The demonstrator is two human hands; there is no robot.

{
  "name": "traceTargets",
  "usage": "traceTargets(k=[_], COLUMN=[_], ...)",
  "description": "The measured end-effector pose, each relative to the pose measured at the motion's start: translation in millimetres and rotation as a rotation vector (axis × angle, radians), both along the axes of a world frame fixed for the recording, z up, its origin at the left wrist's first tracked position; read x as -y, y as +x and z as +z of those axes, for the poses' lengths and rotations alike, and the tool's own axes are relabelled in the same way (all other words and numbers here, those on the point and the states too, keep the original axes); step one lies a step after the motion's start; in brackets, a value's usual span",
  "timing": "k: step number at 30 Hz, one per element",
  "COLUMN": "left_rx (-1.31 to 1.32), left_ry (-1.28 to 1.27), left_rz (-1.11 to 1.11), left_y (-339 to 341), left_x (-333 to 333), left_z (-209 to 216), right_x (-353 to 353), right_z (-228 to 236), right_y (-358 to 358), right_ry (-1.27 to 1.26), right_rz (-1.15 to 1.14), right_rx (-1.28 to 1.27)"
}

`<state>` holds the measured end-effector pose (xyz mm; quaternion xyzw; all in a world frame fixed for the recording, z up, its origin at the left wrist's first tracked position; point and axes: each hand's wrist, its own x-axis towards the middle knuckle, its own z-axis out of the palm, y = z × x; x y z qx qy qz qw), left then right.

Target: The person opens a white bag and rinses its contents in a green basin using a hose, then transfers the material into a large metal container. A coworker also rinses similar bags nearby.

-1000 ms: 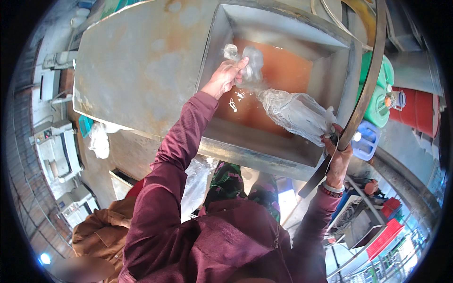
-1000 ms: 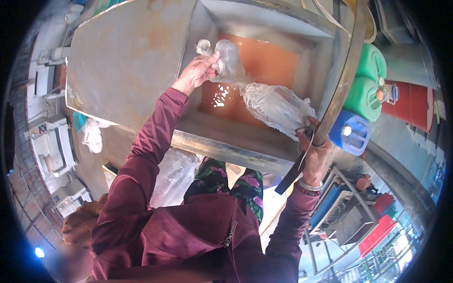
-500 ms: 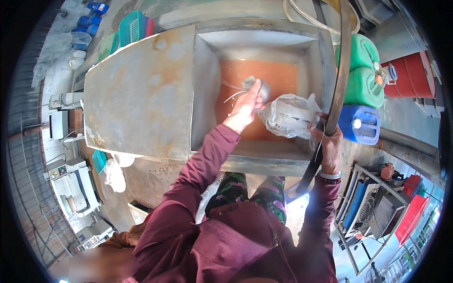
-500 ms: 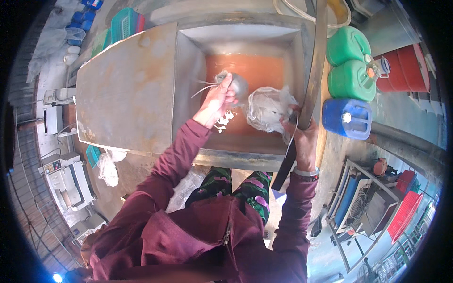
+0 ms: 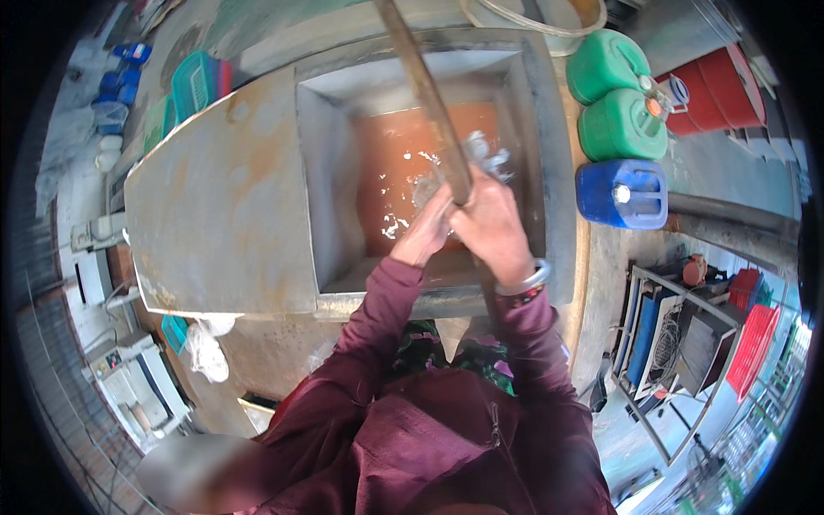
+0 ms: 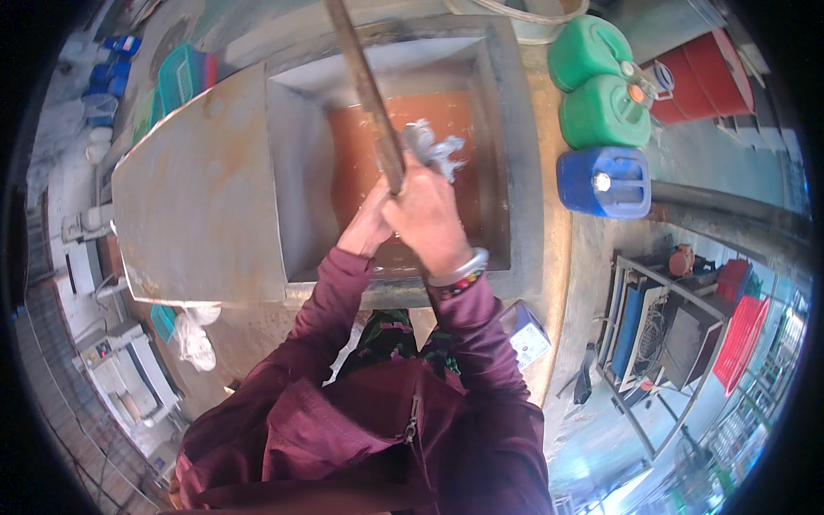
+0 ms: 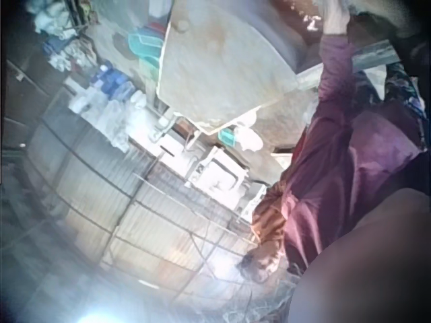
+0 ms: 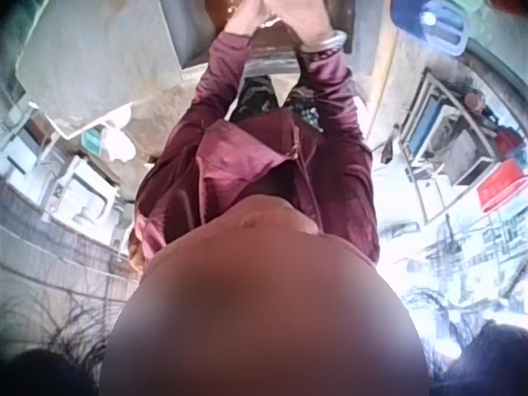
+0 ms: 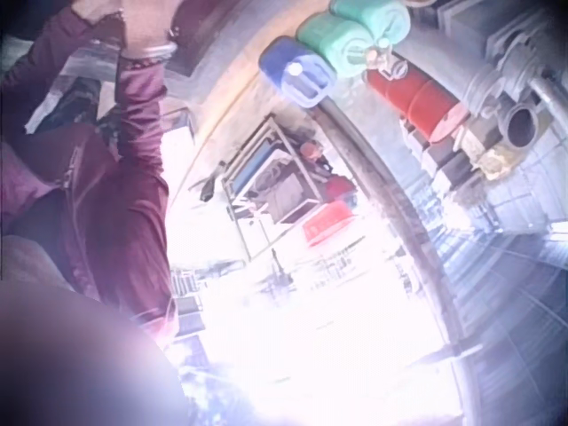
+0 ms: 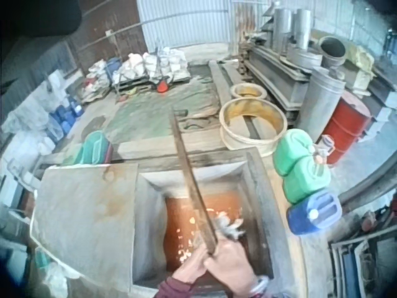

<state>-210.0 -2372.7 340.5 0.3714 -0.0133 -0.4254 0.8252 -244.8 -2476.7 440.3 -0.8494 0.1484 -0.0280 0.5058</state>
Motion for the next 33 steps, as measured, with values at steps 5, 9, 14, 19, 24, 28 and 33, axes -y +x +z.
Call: traceTargets(k=[5,9,14,19,24,28,33], left_rx=[0.086,0.144,0.274,0.354,0.505,0.683,0.842], left_ry=[0.436,0.566,0.757,0.772,0.902,0.974,1.241], left_rz=[-0.081,0.128,0.082,0.007,-0.171,-0.357,-0.499], left_y=[27,73,106,126,132,122,103], left_x=[-39,-70,-60,-59,-46,-41,-39], left_z=[20,29,31,39,29,29,50], right_x=[20,91,102,58,50,68,85], right_z=[32,-1,-62,-80,-77,-79,-76], right_y=[-8,-97,-289,-380,-395,-354,-314], right_ry=[-0.486,-0.409,0.371,0.402,0.327,0.328,0.477], right_rz=[-0.084,-0.188,-0.397,-0.351,-0.115,-0.014,0.030], right_rx=[-0.166,-0.052,-0.582,-0.812,-0.734,-0.678,-0.781])
